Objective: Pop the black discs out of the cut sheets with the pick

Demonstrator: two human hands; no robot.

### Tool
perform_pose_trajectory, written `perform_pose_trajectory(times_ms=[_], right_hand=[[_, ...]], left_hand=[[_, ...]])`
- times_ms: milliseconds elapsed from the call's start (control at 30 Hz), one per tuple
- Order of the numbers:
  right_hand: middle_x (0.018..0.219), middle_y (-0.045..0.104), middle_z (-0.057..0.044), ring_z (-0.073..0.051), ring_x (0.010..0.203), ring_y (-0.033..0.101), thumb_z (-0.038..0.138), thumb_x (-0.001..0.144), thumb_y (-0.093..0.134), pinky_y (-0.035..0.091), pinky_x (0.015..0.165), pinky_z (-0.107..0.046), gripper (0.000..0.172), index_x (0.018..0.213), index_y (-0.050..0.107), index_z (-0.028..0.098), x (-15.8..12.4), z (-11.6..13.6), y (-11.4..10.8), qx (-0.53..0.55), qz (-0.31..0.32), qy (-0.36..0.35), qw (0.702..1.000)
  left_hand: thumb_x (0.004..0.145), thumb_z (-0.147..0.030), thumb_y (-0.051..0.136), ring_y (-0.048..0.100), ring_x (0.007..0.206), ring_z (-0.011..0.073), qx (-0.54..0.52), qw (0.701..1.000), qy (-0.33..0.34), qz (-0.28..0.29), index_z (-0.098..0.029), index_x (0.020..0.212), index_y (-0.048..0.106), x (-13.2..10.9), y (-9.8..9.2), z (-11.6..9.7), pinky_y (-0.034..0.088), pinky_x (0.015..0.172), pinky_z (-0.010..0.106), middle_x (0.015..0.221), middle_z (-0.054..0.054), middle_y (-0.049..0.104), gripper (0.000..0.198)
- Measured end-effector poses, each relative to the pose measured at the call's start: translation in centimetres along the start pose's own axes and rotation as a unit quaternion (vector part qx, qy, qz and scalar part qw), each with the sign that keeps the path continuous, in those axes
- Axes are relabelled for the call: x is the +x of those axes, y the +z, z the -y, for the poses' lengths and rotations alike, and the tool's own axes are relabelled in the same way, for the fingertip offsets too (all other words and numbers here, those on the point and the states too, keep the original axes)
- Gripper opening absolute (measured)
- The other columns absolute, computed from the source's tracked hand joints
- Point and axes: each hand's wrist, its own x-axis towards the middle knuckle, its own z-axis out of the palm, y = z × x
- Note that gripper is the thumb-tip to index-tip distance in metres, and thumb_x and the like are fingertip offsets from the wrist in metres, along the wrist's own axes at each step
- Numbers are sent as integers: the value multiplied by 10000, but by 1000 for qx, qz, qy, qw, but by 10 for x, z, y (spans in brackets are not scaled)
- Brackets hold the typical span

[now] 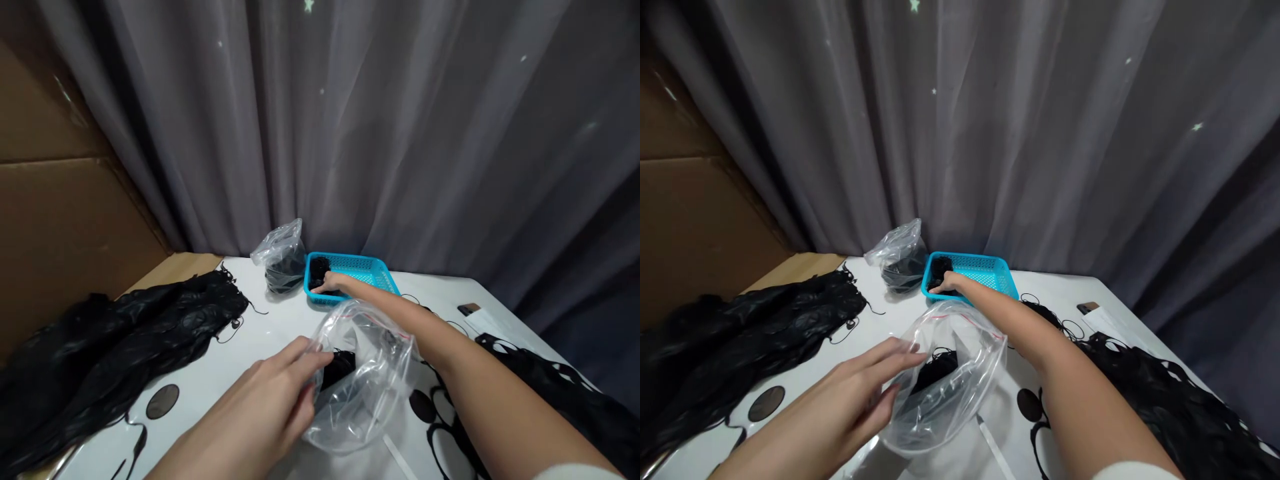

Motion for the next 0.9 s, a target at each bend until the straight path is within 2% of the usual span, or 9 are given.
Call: perform_pose_trajectory(times_ms=[100,267,467,600,700,800,833,900], right_hand=[[888,707,-110,-307,895,647,386,586,901,490,660,-299,533,975,690,89,1,1,3,-8,-8,14,1000],[1057,695,-94,-274,992,630,285,594,888,495,748,-269,599,1116,642,122,-3,3,15,12,-39,-4,999],[1216,611,-142,-285,1103,573,213,604,850,481,900,-339,843,1328,431,114,-8,2,23,62,-72,-16,995],[1204,603,-125,-270,1093,585,146,592,831,513,879,-356,904,1362,357,161,-9,-3,21,127,-54,-18,990],[1206,601,-115,-243,1084,605,108,627,784,541,835,-337,919,1403,297,180,-14,-9,13,196,-23,-34,980],[1197,621,-81,-195,1047,630,78,644,742,549,836,-315,959,1452,245,219,-26,-13,-5,271,18,-84,959],[1173,635,-67,-187,1022,639,82,636,747,550,839,-315,944,1443,280,227,-32,-14,-13,292,32,-102,950],[1088,662,-52,-186,958,651,135,614,789,551,834,-322,810,1342,442,205,-44,-14,-32,325,55,-132,935]], left_hand=[[951,-244,434,683,895,195,-6,1000,-7,3,-337,1344,579,3,0,1,549,843,300,1236,46,624,429],[944,-227,441,674,906,199,-24,1000,0,-1,-323,1334,591,2,-1,3,532,878,300,1200,56,636,428],[944,-212,432,668,931,199,-25,1000,-11,5,-313,1356,573,2,-3,1,519,897,309,1214,56,622,447],[929,-192,440,671,934,203,-48,999,-1,-10,-294,1338,596,2,-3,-1,528,855,295,1170,61,641,450],[925,-180,443,670,980,215,-42,999,-3,-10,-294,1367,575,1,-2,0,526,888,313,1207,66,636,475],[936,-194,434,648,1087,237,-25,1000,-7,-4,-299,1418,521,0,-1,2,520,941,347,1344,68,582,501],[940,-202,431,629,1139,245,-24,1000,-7,-4,-299,1439,497,0,0,3,516,958,356,1397,67,550,513],[939,-208,434,560,1261,256,-31,999,-6,-8,-294,1480,447,1,-1,5,488,1024,372,1486,55,480,548]])
